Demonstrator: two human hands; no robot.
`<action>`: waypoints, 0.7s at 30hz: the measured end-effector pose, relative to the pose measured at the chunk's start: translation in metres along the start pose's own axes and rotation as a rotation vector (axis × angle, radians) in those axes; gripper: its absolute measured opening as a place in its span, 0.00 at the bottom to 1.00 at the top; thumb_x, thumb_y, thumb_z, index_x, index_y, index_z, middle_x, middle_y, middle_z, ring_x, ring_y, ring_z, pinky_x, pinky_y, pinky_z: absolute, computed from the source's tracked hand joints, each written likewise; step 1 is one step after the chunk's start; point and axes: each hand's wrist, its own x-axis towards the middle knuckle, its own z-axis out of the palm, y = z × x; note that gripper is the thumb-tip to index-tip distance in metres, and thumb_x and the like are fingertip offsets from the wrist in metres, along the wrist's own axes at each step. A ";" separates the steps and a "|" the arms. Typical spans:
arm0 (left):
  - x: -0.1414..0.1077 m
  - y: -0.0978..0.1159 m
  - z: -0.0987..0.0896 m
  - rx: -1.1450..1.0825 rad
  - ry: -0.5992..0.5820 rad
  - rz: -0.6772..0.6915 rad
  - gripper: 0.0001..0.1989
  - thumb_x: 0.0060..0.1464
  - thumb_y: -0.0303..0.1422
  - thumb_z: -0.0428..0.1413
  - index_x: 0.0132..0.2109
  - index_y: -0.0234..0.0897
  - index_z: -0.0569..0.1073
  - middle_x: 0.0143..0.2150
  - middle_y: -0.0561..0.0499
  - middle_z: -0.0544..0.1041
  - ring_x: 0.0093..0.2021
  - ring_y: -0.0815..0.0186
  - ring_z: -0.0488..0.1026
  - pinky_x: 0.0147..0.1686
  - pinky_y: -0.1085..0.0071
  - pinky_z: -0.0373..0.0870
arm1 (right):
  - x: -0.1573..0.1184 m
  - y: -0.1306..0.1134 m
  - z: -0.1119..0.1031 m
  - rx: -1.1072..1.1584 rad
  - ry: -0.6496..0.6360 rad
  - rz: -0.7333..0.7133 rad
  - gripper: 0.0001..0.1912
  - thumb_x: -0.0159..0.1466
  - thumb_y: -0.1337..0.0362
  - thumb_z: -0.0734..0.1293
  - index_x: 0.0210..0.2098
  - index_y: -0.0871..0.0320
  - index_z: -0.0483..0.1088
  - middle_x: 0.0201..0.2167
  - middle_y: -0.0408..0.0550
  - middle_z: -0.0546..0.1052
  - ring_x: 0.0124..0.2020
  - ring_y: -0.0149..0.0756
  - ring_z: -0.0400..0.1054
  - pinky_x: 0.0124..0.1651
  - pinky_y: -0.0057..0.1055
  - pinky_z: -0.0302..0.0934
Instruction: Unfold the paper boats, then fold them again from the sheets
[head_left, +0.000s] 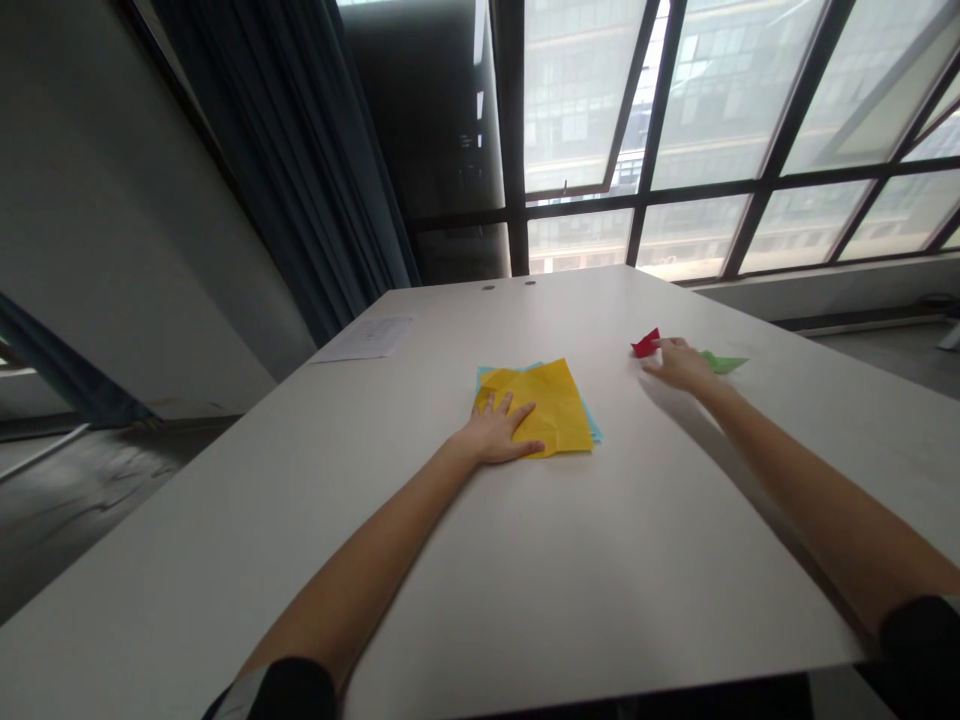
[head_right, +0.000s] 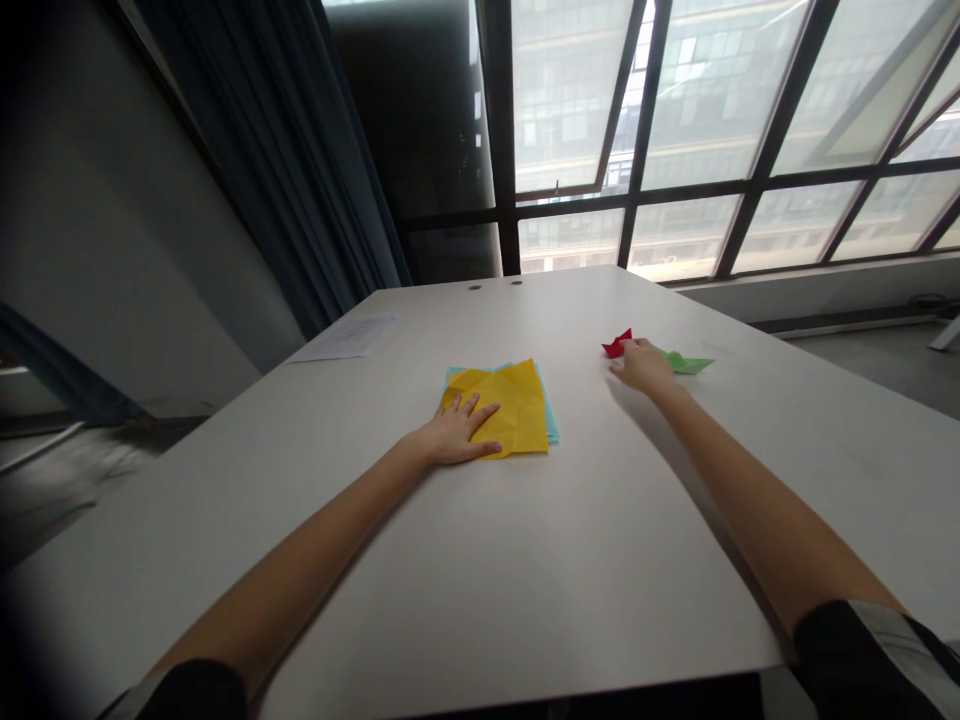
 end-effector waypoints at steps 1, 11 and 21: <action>0.000 0.000 0.000 0.000 -0.002 -0.001 0.44 0.42 0.64 0.41 0.64 0.50 0.46 0.67 0.43 0.41 0.63 0.39 0.37 0.56 0.43 0.38 | 0.004 0.014 0.001 -0.029 0.043 0.082 0.29 0.56 0.54 0.63 0.55 0.60 0.59 0.54 0.63 0.61 0.50 0.54 0.62 0.46 0.46 0.60; -0.003 0.003 -0.005 0.018 -0.029 -0.019 0.45 0.42 0.64 0.39 0.64 0.51 0.44 0.67 0.44 0.40 0.64 0.40 0.38 0.55 0.42 0.40 | -0.002 0.061 0.016 -0.132 0.065 0.274 0.14 0.58 0.63 0.61 0.42 0.61 0.70 0.41 0.62 0.73 0.43 0.51 0.67 0.39 0.43 0.60; -0.003 0.007 -0.009 0.113 0.069 -0.141 0.44 0.42 0.65 0.35 0.64 0.50 0.45 0.65 0.43 0.47 0.62 0.39 0.42 0.54 0.42 0.42 | -0.001 0.006 -0.009 0.055 0.205 0.049 0.15 0.58 0.59 0.60 0.41 0.57 0.71 0.37 0.55 0.76 0.38 0.46 0.70 0.35 0.35 0.60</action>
